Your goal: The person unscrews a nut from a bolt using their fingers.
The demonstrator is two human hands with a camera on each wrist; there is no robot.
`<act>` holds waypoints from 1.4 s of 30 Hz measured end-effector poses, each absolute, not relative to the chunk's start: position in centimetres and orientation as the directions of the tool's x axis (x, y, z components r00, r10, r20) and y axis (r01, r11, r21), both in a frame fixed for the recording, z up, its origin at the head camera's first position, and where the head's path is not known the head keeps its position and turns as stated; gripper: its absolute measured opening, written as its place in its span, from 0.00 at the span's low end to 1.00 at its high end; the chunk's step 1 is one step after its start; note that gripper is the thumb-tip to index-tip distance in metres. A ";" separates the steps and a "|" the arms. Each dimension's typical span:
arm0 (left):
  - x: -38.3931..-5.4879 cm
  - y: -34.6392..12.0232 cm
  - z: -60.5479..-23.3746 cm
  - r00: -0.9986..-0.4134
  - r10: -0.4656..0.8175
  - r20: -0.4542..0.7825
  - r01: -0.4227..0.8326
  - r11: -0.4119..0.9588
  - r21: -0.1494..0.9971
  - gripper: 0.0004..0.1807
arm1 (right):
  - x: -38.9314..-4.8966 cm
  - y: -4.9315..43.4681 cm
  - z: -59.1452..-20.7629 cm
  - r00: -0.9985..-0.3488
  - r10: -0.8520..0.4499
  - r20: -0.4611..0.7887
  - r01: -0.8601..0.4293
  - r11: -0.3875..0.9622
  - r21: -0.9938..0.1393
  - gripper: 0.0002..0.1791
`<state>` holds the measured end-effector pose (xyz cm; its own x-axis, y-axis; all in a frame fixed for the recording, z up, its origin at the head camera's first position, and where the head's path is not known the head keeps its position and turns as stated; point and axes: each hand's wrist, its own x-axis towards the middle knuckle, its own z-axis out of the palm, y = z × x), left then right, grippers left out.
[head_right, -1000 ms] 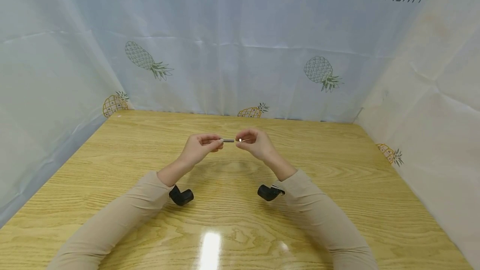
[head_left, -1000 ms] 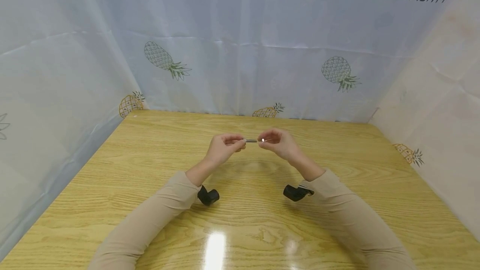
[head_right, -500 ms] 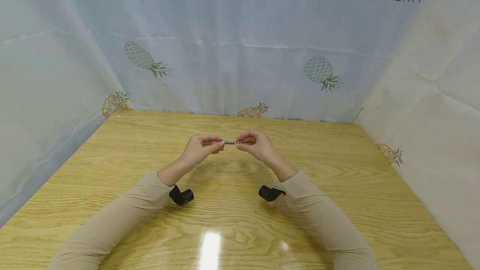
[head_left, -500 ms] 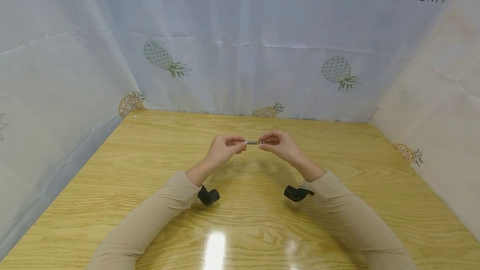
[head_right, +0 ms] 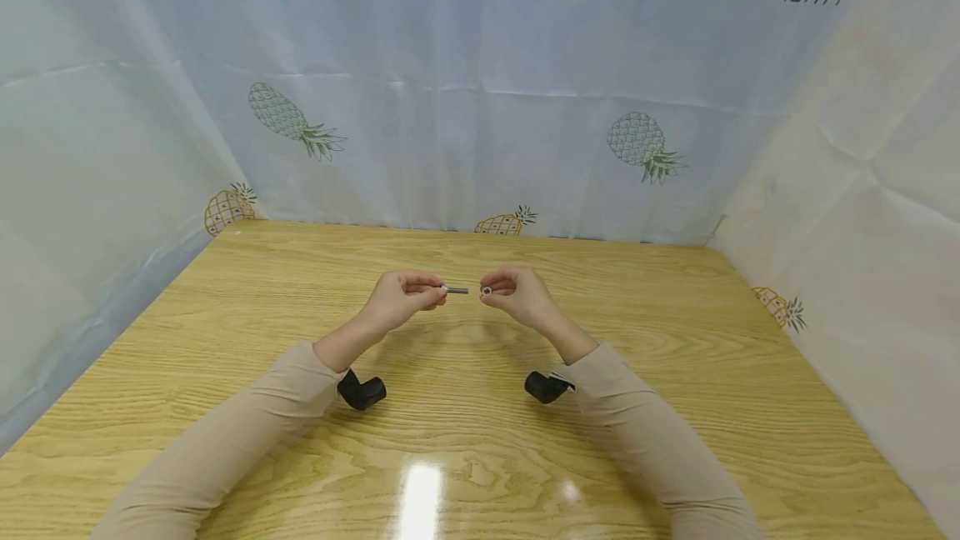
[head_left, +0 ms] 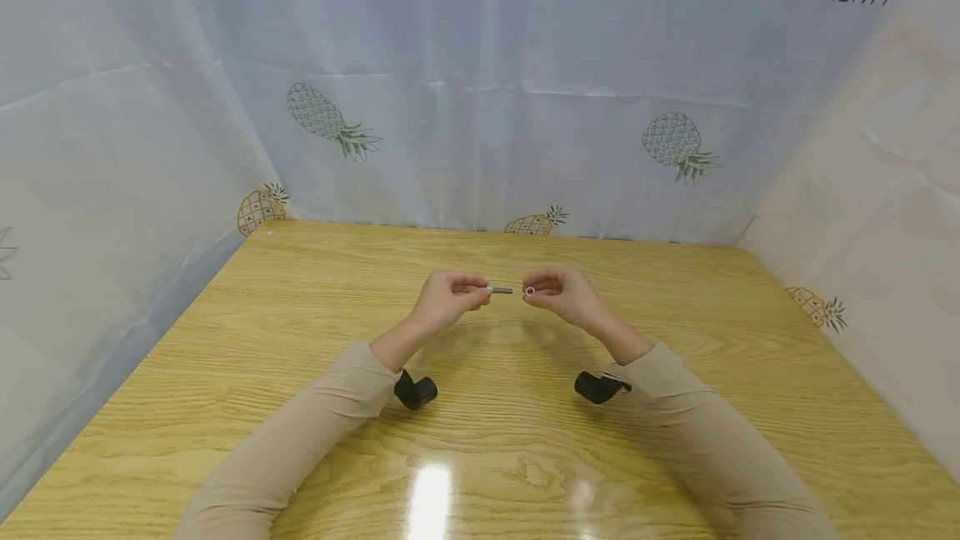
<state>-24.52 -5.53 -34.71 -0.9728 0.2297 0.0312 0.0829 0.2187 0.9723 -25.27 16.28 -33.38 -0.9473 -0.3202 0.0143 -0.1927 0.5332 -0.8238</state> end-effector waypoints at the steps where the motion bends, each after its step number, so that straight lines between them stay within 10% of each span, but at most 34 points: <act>1: -24.5 -5.6 -34.7 -0.973 0.231 0.028 0.082 0.227 0.970 0.14 | -25.3 16.4 -33.5 -0.948 -0.318 0.008 -0.187 0.538 -0.822 0.18; 42: -26.0 -7.3 -36.0 -0.951 0.296 -0.086 0.058 0.445 0.894 0.12 | -26.7 18.5 -35.2 -0.906 -0.413 -0.090 -0.219 0.641 -0.736 0.15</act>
